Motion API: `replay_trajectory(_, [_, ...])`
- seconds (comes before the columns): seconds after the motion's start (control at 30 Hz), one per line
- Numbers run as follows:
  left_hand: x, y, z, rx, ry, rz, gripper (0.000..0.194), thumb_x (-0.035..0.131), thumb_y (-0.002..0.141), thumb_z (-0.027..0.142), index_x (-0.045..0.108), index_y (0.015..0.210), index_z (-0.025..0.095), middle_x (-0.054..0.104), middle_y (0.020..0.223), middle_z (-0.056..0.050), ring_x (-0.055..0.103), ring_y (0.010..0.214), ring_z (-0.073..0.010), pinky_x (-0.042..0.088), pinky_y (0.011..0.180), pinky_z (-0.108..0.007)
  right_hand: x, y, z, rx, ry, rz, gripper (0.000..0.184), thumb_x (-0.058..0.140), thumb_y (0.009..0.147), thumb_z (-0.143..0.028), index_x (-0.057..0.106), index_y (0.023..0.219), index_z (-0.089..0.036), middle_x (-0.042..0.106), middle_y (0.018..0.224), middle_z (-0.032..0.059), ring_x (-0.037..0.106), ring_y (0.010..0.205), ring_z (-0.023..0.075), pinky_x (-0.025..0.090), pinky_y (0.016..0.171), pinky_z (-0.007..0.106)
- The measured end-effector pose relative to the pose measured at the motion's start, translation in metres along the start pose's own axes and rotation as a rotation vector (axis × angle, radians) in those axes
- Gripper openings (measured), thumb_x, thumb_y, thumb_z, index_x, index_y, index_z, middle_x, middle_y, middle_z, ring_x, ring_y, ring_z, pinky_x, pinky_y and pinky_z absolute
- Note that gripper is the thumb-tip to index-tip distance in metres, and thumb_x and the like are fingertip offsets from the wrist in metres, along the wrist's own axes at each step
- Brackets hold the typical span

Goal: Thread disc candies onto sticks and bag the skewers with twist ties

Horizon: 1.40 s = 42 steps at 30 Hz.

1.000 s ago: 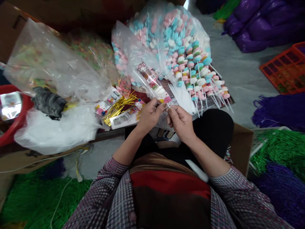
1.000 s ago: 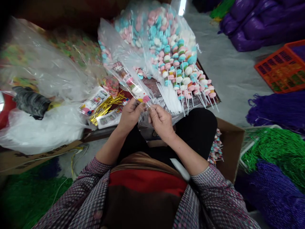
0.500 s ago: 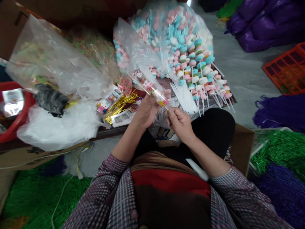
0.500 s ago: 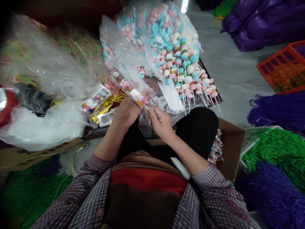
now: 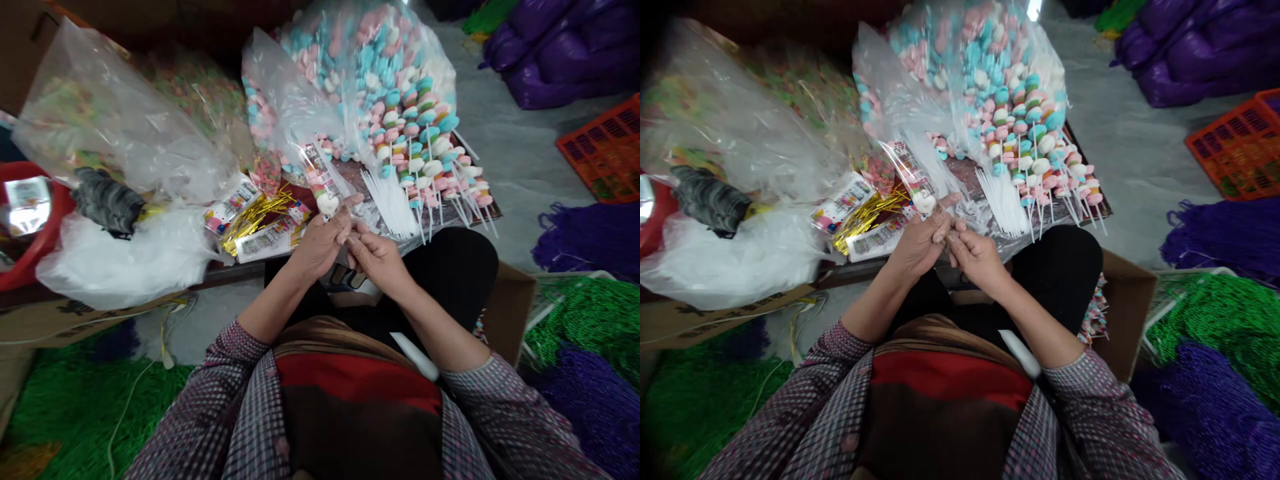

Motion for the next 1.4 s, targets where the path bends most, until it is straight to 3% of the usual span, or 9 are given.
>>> replay_trajectory(0.07, [-0.004, -0.002, 0.0, -0.014, -0.014, -0.037, 0.048, 0.08, 0.081, 0.065, 0.073, 0.099, 0.022, 0.037, 0.049, 0.009, 0.065, 0.066, -0.0173, 0.058, 0.075, -0.034, -0.019, 0.004, -0.002, 0.049, -0.034, -0.13, 0.054, 0.065, 0.091, -0.069, 0.067, 0.071, -0.019, 0.059, 0.054, -0.0034, 0.047, 0.045, 0.008, 0.039, 0.048, 0.023])
replay_trajectory(0.2, [0.023, -0.024, -0.018, -0.227, -0.118, -0.371, 0.048, 0.087, 0.072, 0.064, 0.066, 0.077, 0.021, 0.035, 0.043, 0.011, 0.053, 0.049, -0.0121, 0.06, 0.078, -0.038, -0.069, 0.016, -0.021, -0.018, 0.098, 0.092, 0.048, 0.074, 0.086, -0.066, 0.074, 0.111, -0.024, 0.076, 0.088, 0.0031, 0.07, 0.072, 0.0151, 0.057, 0.069, 0.031])
replay_trajectory(0.37, [0.066, -0.06, -0.045, -0.507, -0.216, -0.85, 0.056, 0.083, 0.071, 0.072, 0.061, 0.076, 0.021, 0.035, 0.045, 0.011, 0.042, 0.043, -0.0097, 0.056, 0.066, -0.034, -0.035, 0.018, -0.043, -0.031, 0.264, -0.126, 0.068, 0.062, 0.08, -0.085, 0.069, 0.113, -0.025, 0.071, 0.082, 0.006, 0.073, 0.076, 0.0242, 0.061, 0.07, 0.046])
replay_trajectory(0.43, [0.058, -0.051, -0.048, -0.413, -0.065, -0.779, 0.054, 0.076, 0.078, 0.073, 0.059, 0.076, 0.022, 0.038, 0.048, 0.01, 0.043, 0.045, -0.0111, 0.055, 0.066, -0.035, -0.022, 0.018, -0.041, -0.002, 0.322, -0.037, 0.051, 0.07, 0.084, -0.072, 0.067, 0.106, -0.026, 0.059, 0.065, -0.0024, 0.066, 0.061, 0.019, 0.061, 0.069, 0.043])
replay_trajectory(0.63, [-0.012, -0.011, -0.025, 0.093, 0.703, 0.035, 0.012, 0.071, 0.09, 0.028, 0.06, 0.088, 0.023, 0.053, 0.065, 0.002, 0.059, 0.069, -0.0195, 0.05, 0.081, -0.036, -0.018, 0.021, -0.031, -0.183, 0.24, 0.376, 0.026, 0.075, 0.091, -0.048, 0.06, 0.102, -0.029, 0.065, 0.074, -0.003, 0.072, 0.075, 0.0171, 0.063, 0.076, 0.035])
replay_trajectory(0.83, [0.014, -0.038, -0.036, -0.247, -0.088, -0.629, 0.054, 0.074, 0.079, 0.073, 0.055, 0.078, 0.022, 0.033, 0.047, 0.012, 0.036, 0.041, -0.009, 0.052, 0.06, -0.032, -0.003, 0.033, -0.048, 0.018, 0.49, -0.172, 0.049, 0.088, 0.077, -0.051, 0.068, 0.114, -0.027, 0.076, 0.092, 0.001, 0.077, 0.083, 0.0203, 0.066, 0.073, 0.036])
replay_trajectory(0.9, [0.015, -0.042, -0.032, -0.277, -0.198, -0.69, 0.058, 0.077, 0.075, 0.075, 0.055, 0.081, 0.021, 0.031, 0.046, 0.014, 0.034, 0.039, -0.0078, 0.052, 0.06, -0.032, -0.002, 0.036, -0.051, 0.039, 0.535, -0.191, 0.038, 0.09, 0.076, -0.042, 0.07, 0.104, -0.026, 0.077, 0.087, -0.0007, 0.076, 0.075, 0.0174, 0.065, 0.066, 0.032])
replay_trajectory(1.17, [-0.059, -0.02, 0.007, 0.339, 0.861, 0.159, 0.033, 0.054, 0.102, 0.051, 0.061, 0.088, 0.022, 0.059, 0.072, 0.0, 0.058, 0.068, -0.015, 0.044, 0.067, -0.028, 0.01, 0.066, -0.026, -0.112, 0.348, 0.193, 0.027, 0.089, 0.079, -0.042, 0.069, 0.092, -0.029, 0.079, 0.093, -0.0025, 0.077, 0.088, 0.0179, 0.066, 0.082, 0.035])
replay_trajectory(1.4, [-0.145, -0.025, 0.033, 0.381, 0.017, 0.426, 0.027, 0.06, 0.103, 0.038, 0.059, 0.08, 0.023, 0.038, 0.055, 0.009, 0.035, 0.043, -0.0067, 0.047, 0.055, -0.022, 0.069, 0.119, -0.012, -0.216, -0.232, -0.146, 0.015, 0.067, 0.097, -0.034, 0.078, 0.101, -0.024, 0.08, 0.104, 0.0023, 0.075, 0.101, 0.0207, 0.059, 0.095, 0.038])
Point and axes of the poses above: each hand's wrist, its own y-axis towards the middle knuckle, its own x-axis out of the palm, z = x × y, the point moved 6 cm from there along y, towards the middle knuckle
